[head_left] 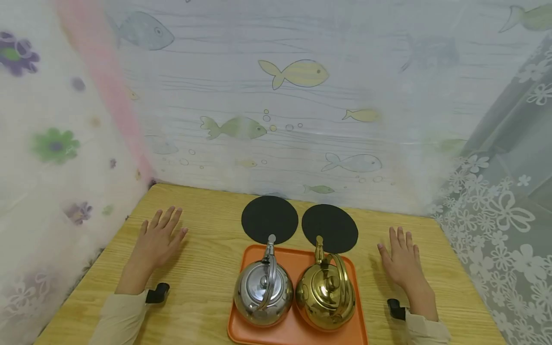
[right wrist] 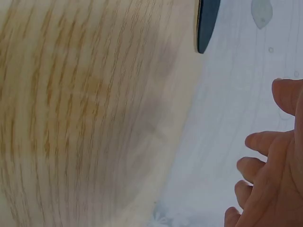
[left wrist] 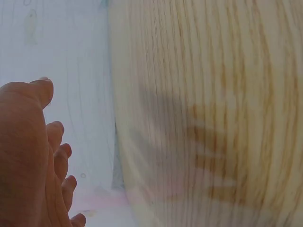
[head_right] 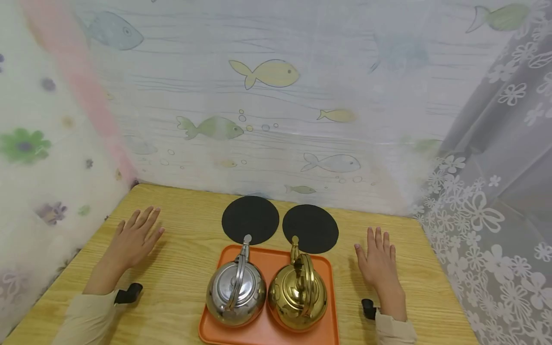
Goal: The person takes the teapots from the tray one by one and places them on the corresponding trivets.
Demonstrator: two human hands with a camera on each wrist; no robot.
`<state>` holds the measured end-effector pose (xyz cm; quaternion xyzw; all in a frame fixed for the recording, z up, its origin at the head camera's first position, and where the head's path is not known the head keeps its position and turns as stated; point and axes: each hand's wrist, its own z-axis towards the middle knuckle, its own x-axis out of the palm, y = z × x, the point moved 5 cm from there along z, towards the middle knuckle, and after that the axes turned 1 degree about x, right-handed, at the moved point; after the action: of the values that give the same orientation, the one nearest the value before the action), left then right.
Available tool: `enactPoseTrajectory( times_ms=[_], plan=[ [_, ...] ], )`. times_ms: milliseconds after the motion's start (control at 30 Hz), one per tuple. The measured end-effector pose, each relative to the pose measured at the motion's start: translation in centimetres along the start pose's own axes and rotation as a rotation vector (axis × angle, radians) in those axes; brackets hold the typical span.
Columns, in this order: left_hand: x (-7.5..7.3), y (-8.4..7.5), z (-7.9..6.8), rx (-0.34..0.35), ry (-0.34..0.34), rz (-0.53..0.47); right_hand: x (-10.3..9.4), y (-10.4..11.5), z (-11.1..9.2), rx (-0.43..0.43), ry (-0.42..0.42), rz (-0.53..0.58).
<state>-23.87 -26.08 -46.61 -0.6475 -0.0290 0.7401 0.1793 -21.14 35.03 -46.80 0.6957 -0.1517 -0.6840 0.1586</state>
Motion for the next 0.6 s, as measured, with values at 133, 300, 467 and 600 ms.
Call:
enactPoseTrajectory(
  times_ms=[133,300,467,600],
  plan=[
    [-0.1,-0.1,-0.2,0.004,-0.008,-0.009,-0.2,0.1,-0.2,0.002,0.004,-0.009],
    [-0.1,-0.1,-0.4,-0.005,0.024,-0.023,-0.4,0.7,-0.5,-0.017,-0.003,-0.021],
    [-0.3,-0.8,-0.6,0.014,0.044,-0.067,-0.4,2.2,-1.5,-0.091,-0.035,-0.042],
    [-0.1,-1.9,-0.8,0.070,0.058,-0.095,-0.4,3.5,-2.7,-0.147,-0.075,0.011]
  ],
)
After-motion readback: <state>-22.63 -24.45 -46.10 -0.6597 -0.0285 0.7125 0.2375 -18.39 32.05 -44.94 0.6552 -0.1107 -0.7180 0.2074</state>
